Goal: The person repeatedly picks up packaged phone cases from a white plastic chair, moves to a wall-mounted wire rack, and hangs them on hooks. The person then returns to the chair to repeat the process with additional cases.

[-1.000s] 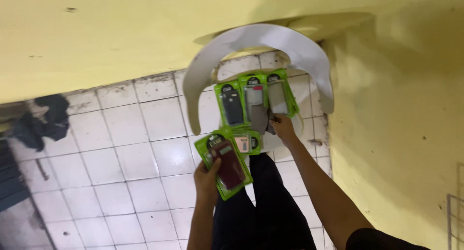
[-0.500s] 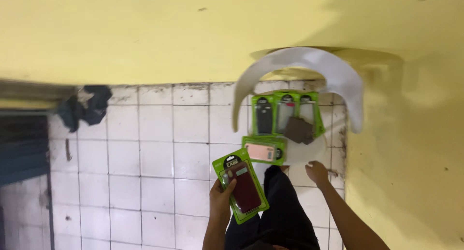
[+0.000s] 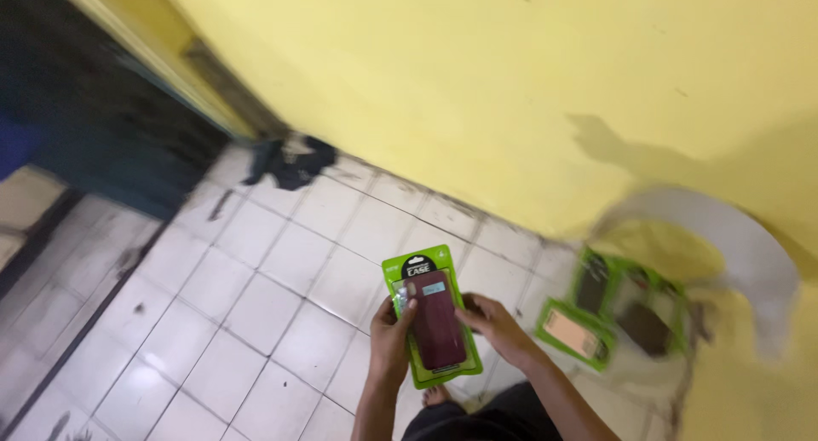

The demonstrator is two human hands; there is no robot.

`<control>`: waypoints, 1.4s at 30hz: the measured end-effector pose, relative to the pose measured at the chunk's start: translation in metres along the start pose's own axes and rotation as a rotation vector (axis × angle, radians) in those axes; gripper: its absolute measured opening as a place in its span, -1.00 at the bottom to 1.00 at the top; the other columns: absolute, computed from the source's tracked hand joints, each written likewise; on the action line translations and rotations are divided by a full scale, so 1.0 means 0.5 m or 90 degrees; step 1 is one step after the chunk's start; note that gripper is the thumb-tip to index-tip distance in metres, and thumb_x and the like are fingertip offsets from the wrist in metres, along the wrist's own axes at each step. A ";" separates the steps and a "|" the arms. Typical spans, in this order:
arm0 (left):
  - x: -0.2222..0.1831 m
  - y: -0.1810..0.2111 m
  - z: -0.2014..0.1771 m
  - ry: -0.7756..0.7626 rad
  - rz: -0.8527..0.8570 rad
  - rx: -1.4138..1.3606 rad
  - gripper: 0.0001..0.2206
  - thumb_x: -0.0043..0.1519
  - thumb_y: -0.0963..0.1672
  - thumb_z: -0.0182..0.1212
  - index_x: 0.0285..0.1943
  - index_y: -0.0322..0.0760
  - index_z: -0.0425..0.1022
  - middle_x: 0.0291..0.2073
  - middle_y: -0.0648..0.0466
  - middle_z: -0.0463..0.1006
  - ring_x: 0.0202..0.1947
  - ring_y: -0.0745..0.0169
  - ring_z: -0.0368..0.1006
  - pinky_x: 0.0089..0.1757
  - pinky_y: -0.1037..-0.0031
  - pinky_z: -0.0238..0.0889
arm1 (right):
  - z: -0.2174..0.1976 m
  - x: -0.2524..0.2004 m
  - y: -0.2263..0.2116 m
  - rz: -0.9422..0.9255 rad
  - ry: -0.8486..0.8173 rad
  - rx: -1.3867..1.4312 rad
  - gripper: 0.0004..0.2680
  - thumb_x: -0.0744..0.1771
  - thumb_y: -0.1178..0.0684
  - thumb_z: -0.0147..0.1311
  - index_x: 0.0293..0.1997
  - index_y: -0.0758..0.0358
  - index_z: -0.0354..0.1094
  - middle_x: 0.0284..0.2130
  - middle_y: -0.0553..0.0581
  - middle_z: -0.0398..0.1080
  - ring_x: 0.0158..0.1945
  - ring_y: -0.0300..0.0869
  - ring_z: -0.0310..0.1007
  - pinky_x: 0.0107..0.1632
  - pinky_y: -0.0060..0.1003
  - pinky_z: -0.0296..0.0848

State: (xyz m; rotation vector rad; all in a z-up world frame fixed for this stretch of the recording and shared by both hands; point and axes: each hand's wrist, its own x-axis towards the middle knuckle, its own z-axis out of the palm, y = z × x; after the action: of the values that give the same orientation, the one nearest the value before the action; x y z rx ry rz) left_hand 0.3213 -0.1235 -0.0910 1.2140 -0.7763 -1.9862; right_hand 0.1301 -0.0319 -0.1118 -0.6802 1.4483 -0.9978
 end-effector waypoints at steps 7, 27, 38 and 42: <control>0.008 0.163 -0.167 -0.071 0.191 0.070 -0.66 0.25 -0.23 0.25 0.21 -0.45 0.44 -0.02 0.02 0.64 -0.05 0.37 0.55 -0.03 0.54 0.43 | 0.208 0.097 -0.118 -0.082 -0.015 0.013 -0.71 0.32 0.04 0.15 0.12 0.36 0.46 -0.13 0.17 0.59 -0.09 -0.16 0.58 0.03 -0.19 0.55; 0.753 0.566 -0.573 -0.094 0.399 -0.055 -0.73 0.23 -0.34 0.22 0.12 -0.56 0.50 -0.12 -0.20 0.64 -0.17 0.13 0.59 -0.11 0.34 0.50 | 0.587 0.806 -0.564 -0.244 -0.081 -0.112 -0.66 0.31 0.06 0.13 0.23 0.27 0.33 -0.10 0.18 0.59 -0.06 -0.16 0.62 0.03 -0.27 0.61; 0.664 1.408 -0.118 -0.416 0.613 0.254 -0.17 0.18 -0.30 0.20 0.63 -0.04 -0.14 0.26 -0.17 0.46 0.09 0.18 0.56 -0.01 0.38 0.53 | 0.527 0.796 -1.265 -0.627 0.323 -0.181 -0.60 0.33 0.16 0.13 0.34 0.39 0.21 -0.12 0.24 0.62 -0.17 -0.22 0.63 -0.09 -0.32 0.63; 0.695 1.622 0.006 -0.535 0.774 0.310 -0.38 0.23 -0.27 0.27 0.51 -0.16 0.21 0.42 -0.02 0.41 0.00 0.19 0.48 -0.09 0.41 0.47 | 0.536 0.781 -1.461 -0.857 0.474 -0.190 -0.44 0.33 0.23 0.10 0.52 0.34 -0.11 0.01 0.32 0.53 -0.07 -0.18 0.58 -0.04 -0.31 0.58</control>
State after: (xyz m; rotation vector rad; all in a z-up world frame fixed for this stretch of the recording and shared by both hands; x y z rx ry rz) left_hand 0.3925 -0.8805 0.3561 -0.1152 -1.8926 -1.1635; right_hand 0.2358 -0.7588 0.3553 -1.7315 1.7291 -2.2498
